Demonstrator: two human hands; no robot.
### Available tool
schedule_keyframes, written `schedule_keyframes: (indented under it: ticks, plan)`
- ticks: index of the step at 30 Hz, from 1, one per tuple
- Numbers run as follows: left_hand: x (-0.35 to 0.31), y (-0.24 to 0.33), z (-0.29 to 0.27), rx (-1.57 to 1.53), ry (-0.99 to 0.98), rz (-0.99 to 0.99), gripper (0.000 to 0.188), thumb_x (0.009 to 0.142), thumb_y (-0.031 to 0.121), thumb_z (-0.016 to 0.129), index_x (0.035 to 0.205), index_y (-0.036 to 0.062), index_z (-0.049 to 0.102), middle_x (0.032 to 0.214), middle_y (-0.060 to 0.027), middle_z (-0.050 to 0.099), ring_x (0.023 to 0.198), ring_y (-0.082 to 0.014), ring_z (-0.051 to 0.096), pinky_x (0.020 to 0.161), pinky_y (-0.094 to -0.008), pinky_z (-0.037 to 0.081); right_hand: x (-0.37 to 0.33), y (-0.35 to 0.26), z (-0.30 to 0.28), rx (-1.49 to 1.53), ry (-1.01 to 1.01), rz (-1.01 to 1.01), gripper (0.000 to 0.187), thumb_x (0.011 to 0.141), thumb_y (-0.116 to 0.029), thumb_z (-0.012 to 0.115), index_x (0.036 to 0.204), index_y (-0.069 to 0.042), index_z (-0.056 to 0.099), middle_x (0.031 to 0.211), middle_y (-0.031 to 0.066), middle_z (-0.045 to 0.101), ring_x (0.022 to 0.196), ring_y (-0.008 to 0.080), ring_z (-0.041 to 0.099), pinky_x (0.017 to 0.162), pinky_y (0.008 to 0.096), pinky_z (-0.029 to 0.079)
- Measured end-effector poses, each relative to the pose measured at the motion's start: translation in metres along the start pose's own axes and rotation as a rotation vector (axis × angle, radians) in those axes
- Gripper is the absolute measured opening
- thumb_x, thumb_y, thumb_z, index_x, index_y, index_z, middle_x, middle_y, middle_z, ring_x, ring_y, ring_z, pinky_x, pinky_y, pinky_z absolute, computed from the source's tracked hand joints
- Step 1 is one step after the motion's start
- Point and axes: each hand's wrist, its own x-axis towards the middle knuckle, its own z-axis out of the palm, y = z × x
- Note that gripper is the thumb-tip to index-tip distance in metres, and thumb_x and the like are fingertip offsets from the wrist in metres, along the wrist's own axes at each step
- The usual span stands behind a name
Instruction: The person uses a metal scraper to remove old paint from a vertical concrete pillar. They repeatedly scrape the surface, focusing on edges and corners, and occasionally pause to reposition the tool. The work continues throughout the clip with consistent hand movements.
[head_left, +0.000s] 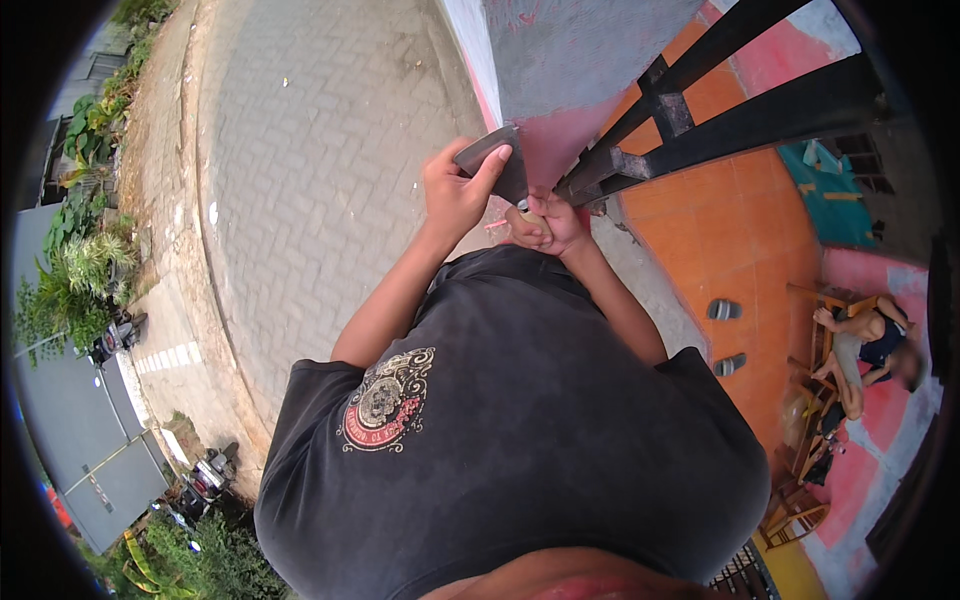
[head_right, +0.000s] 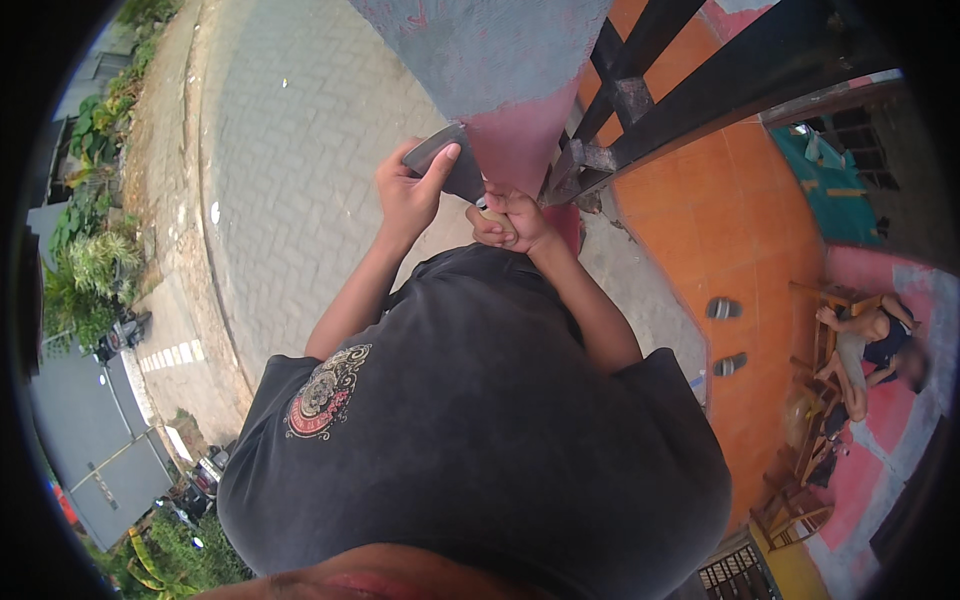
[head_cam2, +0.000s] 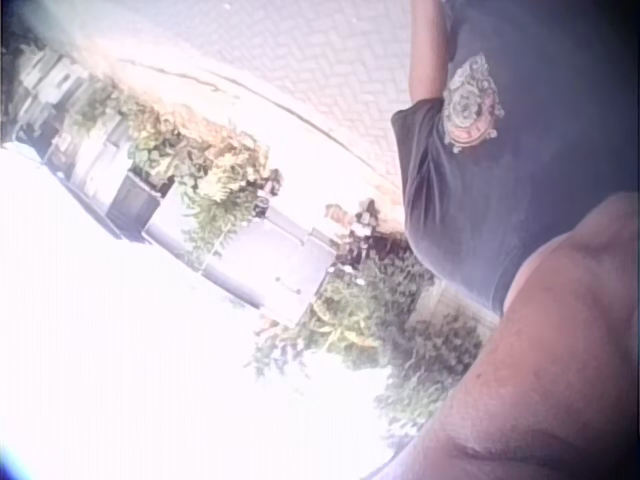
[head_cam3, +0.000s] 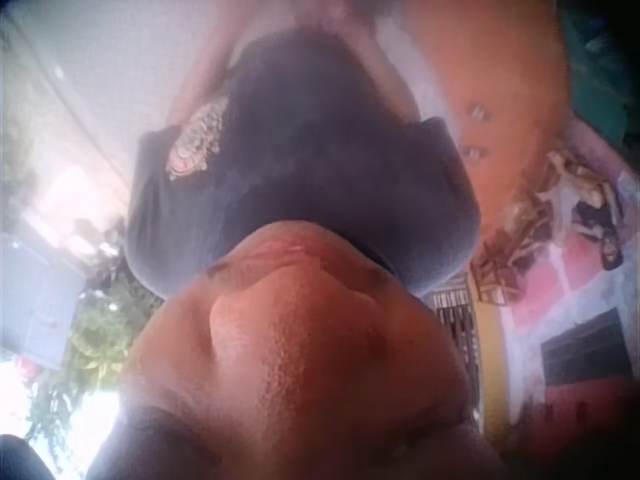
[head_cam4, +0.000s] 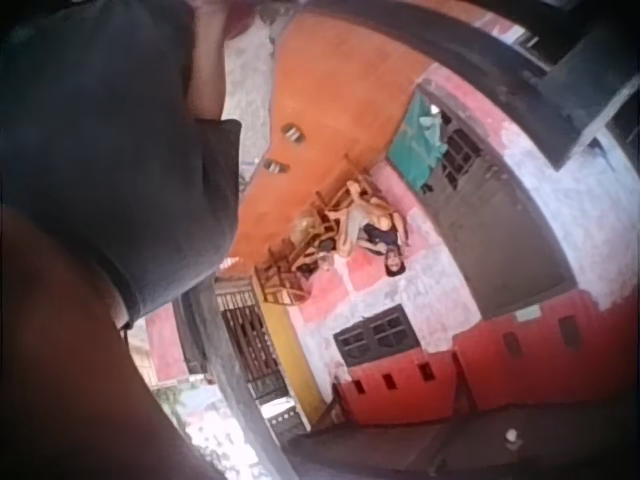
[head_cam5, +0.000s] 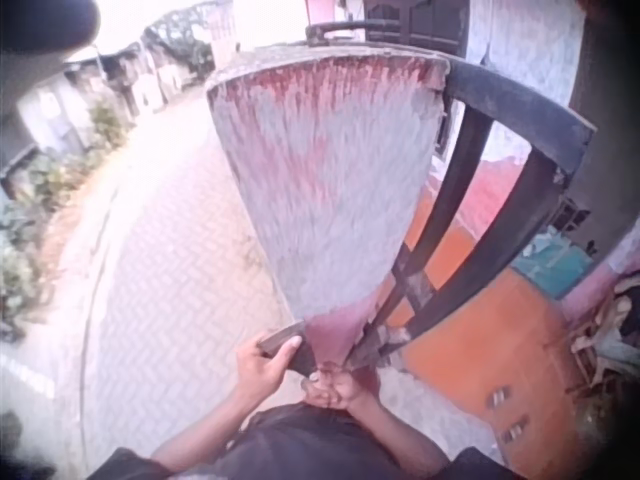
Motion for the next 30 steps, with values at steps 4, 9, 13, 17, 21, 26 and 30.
schedule_keyframes:
  ticks: [4,9,13,17,21,26,30]
  plan:
    - [-0.001,0.003,-0.002,-0.059,0.001,-0.011,0.021,0.091,0.016,0.078,0.084,-0.0024,0.071,0.065,-0.0006,0.065,0.059,-0.0044,0.054,0.052,-0.0234,0.041,0.000,0.001,-0.002,-0.025,-0.041,-0.008,0.027,0.106,-0.026,0.052,0.128,-0.035,0.065,0.067,0.0054,0.045,0.045,0.0088,0.034,0.043,0.0224,0.032]
    - [-0.002,0.002,-0.002,0.005,-0.023,-0.008,0.020,0.091,0.014,0.077,0.085,-0.0032,0.071,0.066,-0.0013,0.066,0.060,-0.0043,0.055,0.051,-0.0232,0.041,0.001,0.000,-0.004,-0.003,-0.078,-0.029,0.030,0.106,-0.024,0.052,0.131,-0.036,0.064,0.068,0.0054,0.047,0.046,0.0089,0.034,0.043,0.0226,0.032]
    - [-0.002,0.001,0.002,-0.039,-0.002,-0.037,0.020,0.092,0.014,0.077,0.086,-0.0035,0.071,0.067,-0.0017,0.067,0.061,-0.0042,0.056,0.052,-0.0228,0.041,-0.005,0.000,0.002,-0.051,-0.041,-0.042,0.030,0.106,-0.022,0.051,0.131,-0.033,0.065,0.070,0.0036,0.047,0.047,0.0088,0.034,0.044,0.0228,0.033]
    - [-0.003,0.006,0.003,-0.056,-0.009,-0.055,0.020,0.092,0.015,0.077,0.086,-0.0034,0.070,0.068,-0.0015,0.067,0.062,-0.0041,0.056,0.053,-0.0225,0.042,-0.004,-0.006,0.004,0.001,-0.088,-0.021,0.030,0.106,-0.021,0.051,0.130,-0.031,0.065,0.070,0.0022,0.048,0.047,0.0086,0.034,0.044,0.0235,0.034]
    - [0.002,0.009,0.002,-0.137,0.054,0.008,0.021,0.093,0.017,0.076,0.084,-0.0004,0.069,0.071,0.0018,0.063,0.064,-0.0039,0.054,0.056,-0.0223,0.041,0.006,-0.016,-0.003,-0.113,-0.122,-0.027,0.030,0.107,-0.022,0.049,0.129,-0.035,0.065,0.069,0.0047,0.046,0.046,0.0085,0.033,0.045,0.0225,0.033]
    - [-0.002,0.008,0.000,0.011,-0.036,-0.120,0.023,0.093,0.016,0.076,0.083,-0.0014,0.067,0.070,0.0016,0.063,0.065,-0.0040,0.055,0.056,-0.0224,0.042,0.000,-0.010,-0.004,-0.040,-0.131,0.020,0.030,0.107,-0.023,0.049,0.130,-0.035,0.064,0.068,0.0061,0.045,0.046,0.0086,0.032,0.046,0.0207,0.033]
    - [-0.013,0.010,-0.001,-0.048,0.027,-0.061,0.021,0.092,0.015,0.077,0.084,-0.0017,0.069,0.068,0.0010,0.064,0.064,-0.0044,0.056,0.056,-0.0221,0.043,-0.010,-0.004,0.004,-0.037,-0.053,0.045,0.031,0.107,-0.023,0.049,0.132,-0.035,0.063,0.068,0.0070,0.045,0.046,0.0081,0.033,0.047,0.0203,0.035]
